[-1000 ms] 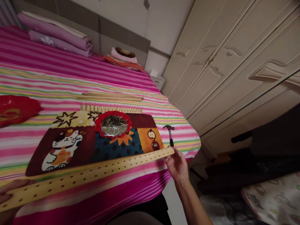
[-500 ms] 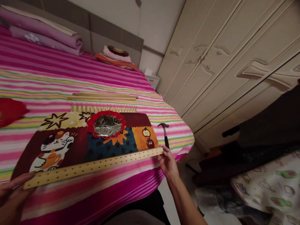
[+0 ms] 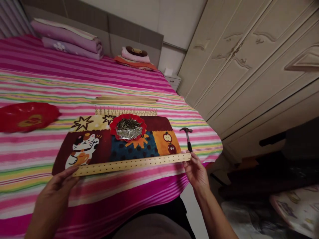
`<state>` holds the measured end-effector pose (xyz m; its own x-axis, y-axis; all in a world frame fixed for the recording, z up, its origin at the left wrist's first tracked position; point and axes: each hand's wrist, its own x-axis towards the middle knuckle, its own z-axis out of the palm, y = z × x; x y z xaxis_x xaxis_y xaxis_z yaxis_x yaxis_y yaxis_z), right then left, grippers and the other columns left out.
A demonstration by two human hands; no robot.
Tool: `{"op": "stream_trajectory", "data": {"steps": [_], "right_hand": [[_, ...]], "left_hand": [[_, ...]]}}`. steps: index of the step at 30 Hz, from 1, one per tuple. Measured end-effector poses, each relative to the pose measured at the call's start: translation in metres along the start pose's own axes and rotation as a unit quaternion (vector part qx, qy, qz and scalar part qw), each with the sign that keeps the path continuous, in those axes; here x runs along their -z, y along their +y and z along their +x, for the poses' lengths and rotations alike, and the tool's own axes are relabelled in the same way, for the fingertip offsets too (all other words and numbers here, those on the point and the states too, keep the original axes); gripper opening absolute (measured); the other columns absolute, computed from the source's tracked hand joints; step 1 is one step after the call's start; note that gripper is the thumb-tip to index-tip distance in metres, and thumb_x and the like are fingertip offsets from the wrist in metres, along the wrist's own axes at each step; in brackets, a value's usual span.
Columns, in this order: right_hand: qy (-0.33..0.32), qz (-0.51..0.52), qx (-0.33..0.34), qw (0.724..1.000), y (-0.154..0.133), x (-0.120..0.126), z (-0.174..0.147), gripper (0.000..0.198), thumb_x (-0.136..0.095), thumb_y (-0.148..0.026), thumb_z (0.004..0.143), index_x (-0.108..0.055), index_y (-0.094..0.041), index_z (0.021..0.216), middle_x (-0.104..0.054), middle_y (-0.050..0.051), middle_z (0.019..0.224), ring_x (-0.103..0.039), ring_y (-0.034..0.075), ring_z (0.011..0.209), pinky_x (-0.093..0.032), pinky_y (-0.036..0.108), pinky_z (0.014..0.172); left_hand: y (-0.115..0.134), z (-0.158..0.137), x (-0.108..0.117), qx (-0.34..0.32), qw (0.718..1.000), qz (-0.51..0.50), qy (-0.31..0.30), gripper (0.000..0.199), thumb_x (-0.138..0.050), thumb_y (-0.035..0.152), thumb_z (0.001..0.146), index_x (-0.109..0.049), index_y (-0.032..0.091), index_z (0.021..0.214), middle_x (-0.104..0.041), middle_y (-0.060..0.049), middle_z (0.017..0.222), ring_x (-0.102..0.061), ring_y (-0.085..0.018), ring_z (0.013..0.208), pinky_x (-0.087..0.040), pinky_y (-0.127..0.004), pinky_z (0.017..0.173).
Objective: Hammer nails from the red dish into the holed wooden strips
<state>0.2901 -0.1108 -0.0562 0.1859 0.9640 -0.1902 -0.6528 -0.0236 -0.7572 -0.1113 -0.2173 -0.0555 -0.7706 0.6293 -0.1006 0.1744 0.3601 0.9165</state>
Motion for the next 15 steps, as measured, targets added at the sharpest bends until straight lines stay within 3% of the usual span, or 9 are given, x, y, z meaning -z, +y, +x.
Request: {"op": "stream_trajectory", "data": {"steps": [3, 8, 15], "right_hand": [[0.001, 0.003, 0.004, 1.0, -0.002, -0.002, 0.001, 0.008, -0.058, -0.019, 0.087, -0.063, -0.013, 0.09, -0.066, 0.003, 0.097, -0.064, 0.016, 0.082, -0.053, 0.033, 0.071], [0.021, 0.01, -0.005, 1.0, 0.007, -0.003, 0.007, 0.011, -0.057, -0.02, 0.088, -0.062, -0.013, 0.095, -0.065, 0.004, 0.098, -0.064, 0.015, 0.08, -0.054, 0.032, 0.068], [0.052, 0.012, -0.029, 0.998, 0.01, 0.006, 0.011, 0.014, -0.056, -0.021, 0.089, -0.06, -0.014, 0.1, -0.064, 0.003, 0.095, -0.063, 0.014, 0.074, -0.054, 0.029, 0.062]], "left_hand": [[0.013, -0.007, -0.003, 0.068, 0.995, -0.068, -0.034, 0.045, -0.064, 0.033, 0.059, -0.064, 0.019, 0.102, -0.067, -0.003, 0.106, -0.059, -0.023, 0.103, -0.046, -0.032, 0.09], [0.018, -0.011, -0.004, 0.077, 0.991, -0.113, -0.013, 0.036, -0.065, 0.027, 0.06, -0.063, 0.019, 0.095, -0.065, 0.0, 0.11, -0.057, -0.019, 0.106, -0.044, -0.028, 0.094], [0.014, -0.012, -0.002, 0.069, 0.988, -0.139, -0.024, 0.039, -0.069, 0.027, 0.06, -0.062, 0.018, 0.097, -0.065, -0.002, 0.108, -0.057, -0.02, 0.104, -0.044, -0.031, 0.096]]}}
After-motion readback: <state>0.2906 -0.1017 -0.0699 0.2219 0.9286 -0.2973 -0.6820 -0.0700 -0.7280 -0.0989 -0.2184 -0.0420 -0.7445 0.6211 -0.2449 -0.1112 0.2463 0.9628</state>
